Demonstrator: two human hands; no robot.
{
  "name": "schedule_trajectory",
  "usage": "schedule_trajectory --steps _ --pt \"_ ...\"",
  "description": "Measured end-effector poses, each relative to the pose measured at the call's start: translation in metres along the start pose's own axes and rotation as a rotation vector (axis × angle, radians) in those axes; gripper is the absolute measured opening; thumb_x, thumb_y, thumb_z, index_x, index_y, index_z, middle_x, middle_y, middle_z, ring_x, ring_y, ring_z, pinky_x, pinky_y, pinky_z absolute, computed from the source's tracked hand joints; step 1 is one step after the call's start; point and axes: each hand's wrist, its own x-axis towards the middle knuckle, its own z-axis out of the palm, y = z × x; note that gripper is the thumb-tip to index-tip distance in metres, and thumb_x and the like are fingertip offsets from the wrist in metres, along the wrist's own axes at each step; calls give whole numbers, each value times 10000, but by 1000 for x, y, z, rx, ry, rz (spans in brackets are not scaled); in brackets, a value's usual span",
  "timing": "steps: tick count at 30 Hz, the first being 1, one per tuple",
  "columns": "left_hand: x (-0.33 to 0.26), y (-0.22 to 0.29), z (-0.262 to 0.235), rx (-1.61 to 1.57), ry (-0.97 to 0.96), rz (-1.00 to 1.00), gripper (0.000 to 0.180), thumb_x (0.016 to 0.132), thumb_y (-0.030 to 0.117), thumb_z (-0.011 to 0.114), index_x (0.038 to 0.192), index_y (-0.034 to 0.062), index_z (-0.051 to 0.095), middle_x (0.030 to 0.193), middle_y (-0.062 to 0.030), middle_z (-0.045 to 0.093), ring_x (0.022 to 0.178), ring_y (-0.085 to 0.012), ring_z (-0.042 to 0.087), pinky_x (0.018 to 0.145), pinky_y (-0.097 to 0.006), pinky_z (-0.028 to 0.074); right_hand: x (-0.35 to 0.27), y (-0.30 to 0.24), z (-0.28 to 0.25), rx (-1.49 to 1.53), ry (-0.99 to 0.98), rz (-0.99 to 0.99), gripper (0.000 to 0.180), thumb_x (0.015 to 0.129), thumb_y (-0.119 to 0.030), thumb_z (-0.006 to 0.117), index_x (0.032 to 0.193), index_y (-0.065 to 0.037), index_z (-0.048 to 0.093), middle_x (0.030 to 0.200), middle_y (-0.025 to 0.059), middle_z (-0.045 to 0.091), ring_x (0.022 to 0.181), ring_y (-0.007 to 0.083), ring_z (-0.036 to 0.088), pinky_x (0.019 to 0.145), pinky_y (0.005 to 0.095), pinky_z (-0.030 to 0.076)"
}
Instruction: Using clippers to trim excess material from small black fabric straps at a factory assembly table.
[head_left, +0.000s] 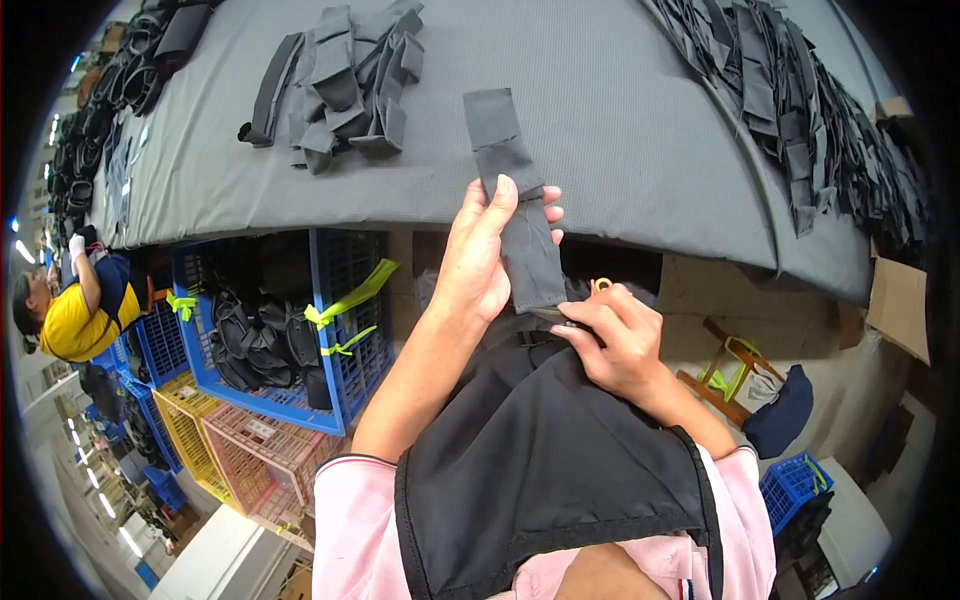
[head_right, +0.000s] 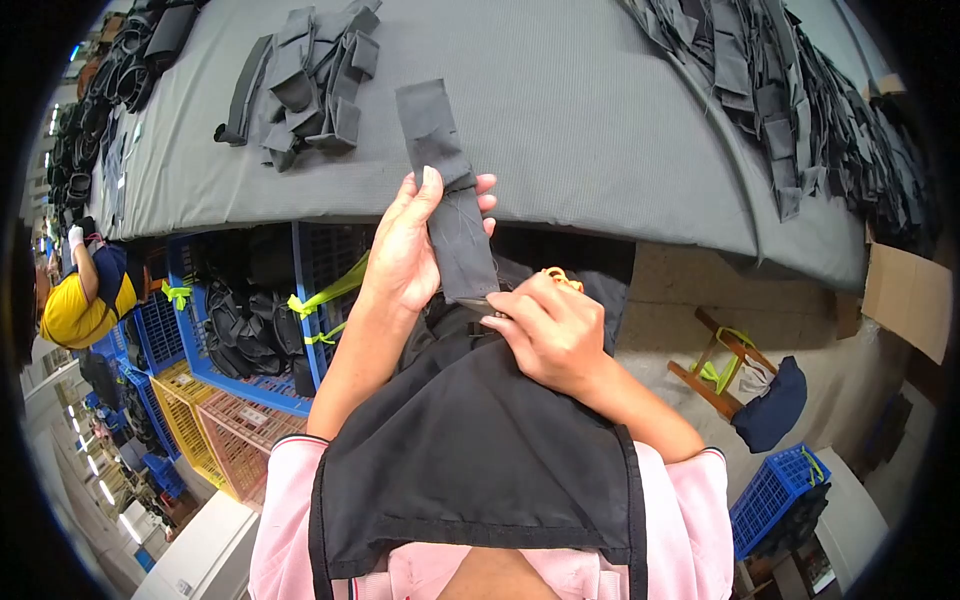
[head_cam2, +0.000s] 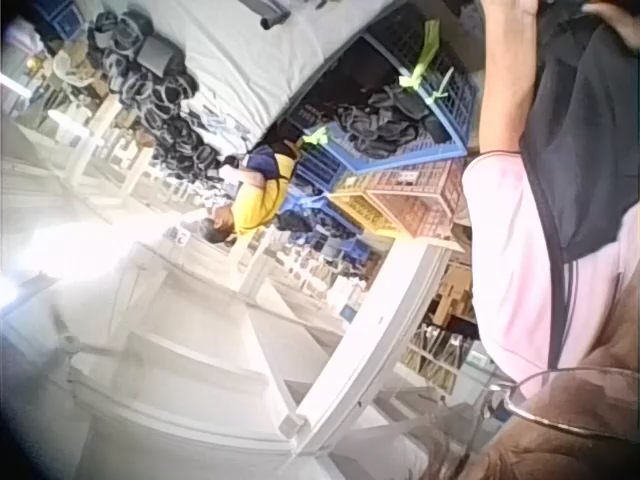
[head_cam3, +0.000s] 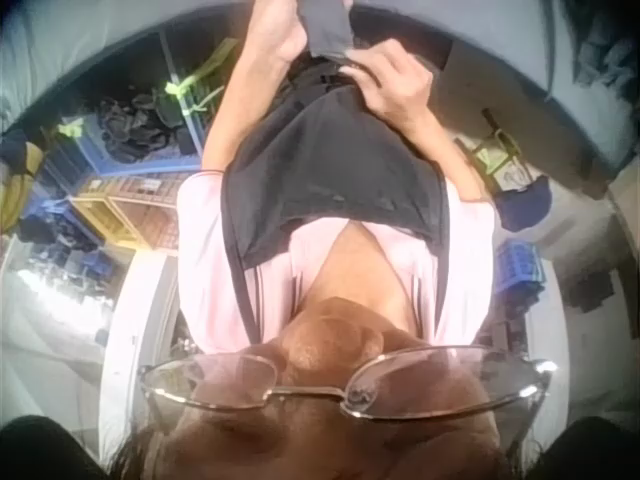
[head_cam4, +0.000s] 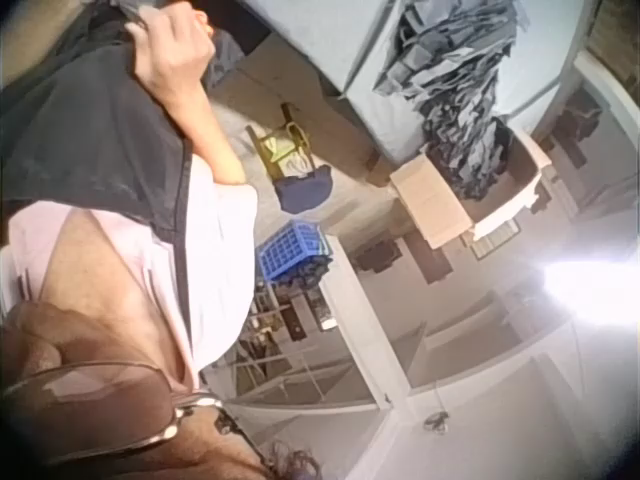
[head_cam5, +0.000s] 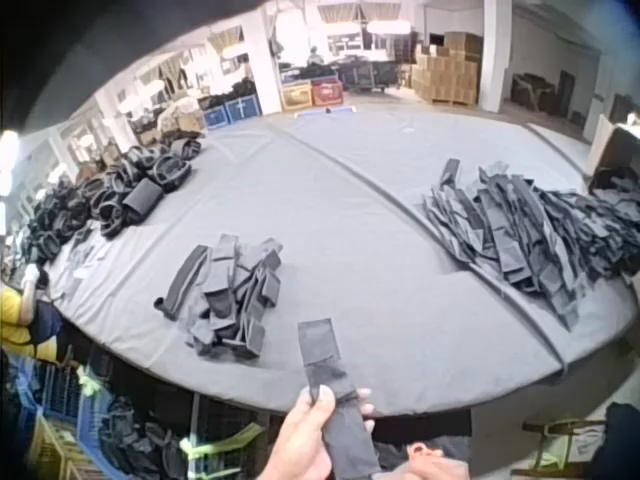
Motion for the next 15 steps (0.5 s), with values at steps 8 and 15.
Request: schedule_trajectory --steps 8,15 --pt "-4 -3 3 58 -120 29 308 963 297 470 1180 85 413 1147 -165 583 944 -227 619 759 -384 559 36 14 -3 364 -284 522 398 650 -49 763 1003 -44 579 800 50 501 661 154 464 589 276 425" --pt "-3 5 3 -45 -42 -27 364 933 312 537 1170 75 396 1065 -132 608 856 -189 619 671 -351 553 4 -8 1 131 -182 -53 244 509 50 623 723 -50 558 656 59 458 515 240 489 469 348 399"
